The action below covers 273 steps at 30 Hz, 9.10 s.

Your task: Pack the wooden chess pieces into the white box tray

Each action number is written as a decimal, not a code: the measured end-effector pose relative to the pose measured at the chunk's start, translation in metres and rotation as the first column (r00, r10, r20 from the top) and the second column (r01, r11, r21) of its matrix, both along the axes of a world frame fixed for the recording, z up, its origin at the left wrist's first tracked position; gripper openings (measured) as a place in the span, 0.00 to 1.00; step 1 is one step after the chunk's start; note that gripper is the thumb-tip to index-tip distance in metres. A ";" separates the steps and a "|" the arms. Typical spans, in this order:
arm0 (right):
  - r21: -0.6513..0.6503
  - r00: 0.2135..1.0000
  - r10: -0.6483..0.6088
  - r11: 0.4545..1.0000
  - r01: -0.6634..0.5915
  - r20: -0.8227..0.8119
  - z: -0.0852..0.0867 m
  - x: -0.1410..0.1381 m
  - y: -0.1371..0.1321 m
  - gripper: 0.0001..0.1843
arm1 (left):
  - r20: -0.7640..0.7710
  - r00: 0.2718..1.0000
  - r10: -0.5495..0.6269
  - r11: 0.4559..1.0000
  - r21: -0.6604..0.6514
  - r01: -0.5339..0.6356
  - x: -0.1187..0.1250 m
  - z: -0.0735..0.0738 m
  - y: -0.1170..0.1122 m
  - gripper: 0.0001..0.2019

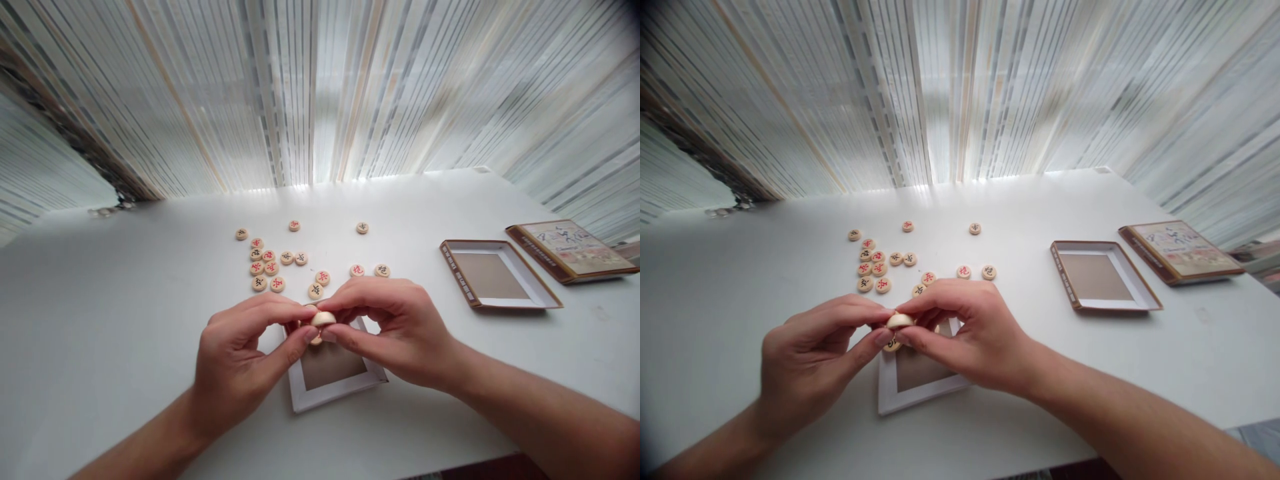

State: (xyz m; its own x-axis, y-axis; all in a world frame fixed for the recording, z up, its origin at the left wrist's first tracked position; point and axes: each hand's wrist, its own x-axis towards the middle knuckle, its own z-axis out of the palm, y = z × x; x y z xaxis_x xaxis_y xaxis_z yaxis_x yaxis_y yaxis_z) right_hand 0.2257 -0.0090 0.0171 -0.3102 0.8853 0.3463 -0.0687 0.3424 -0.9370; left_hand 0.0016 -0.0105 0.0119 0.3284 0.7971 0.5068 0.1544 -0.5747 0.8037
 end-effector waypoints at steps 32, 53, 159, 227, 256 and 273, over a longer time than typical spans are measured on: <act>-0.551 0.923 0.080 0.782 -0.292 -0.376 0.000 -0.003 0.002 0.14 | 0.072 0.997 0.015 0.947 -0.321 0.009 0.004 0.001 -0.001 0.12; -0.584 0.943 0.074 0.768 -0.262 -0.326 -0.002 -0.007 0.004 0.18 | 0.067 0.997 0.045 0.969 -0.247 -0.027 0.005 0.002 -0.004 0.15; 0.500 0.927 -0.158 0.865 -0.035 0.340 0.018 0.017 0.004 0.07 | 0.314 0.943 -0.111 0.811 -0.520 0.268 0.002 0.006 -0.001 0.14; 0.136 0.246 -0.089 0.973 -0.185 0.965 0.026 0.022 -0.001 0.05 | -0.079 0.986 0.145 0.976 -0.152 -0.156 -0.006 -0.002 0.015 0.06; 0.435 0.749 -0.429 0.876 0.209 0.504 -0.021 0.032 0.046 0.11 | -0.351 0.792 0.499 0.832 -0.063 -0.552 -0.054 -0.012 0.074 0.09; 0.479 0.770 -0.451 0.851 0.217 0.451 -0.026 0.032 0.049 0.10 | -0.482 0.723 0.496 0.847 0.085 -0.524 -0.060 -0.017 0.079 0.16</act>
State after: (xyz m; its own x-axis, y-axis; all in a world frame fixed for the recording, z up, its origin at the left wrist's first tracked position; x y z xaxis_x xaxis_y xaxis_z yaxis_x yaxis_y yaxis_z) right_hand 0.2578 0.0399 -0.0091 -0.2541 0.7992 0.5447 0.5836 0.5758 -0.5725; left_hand -0.0584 0.0686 -0.0053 0.0477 0.9349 0.3517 0.7750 -0.2568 0.5774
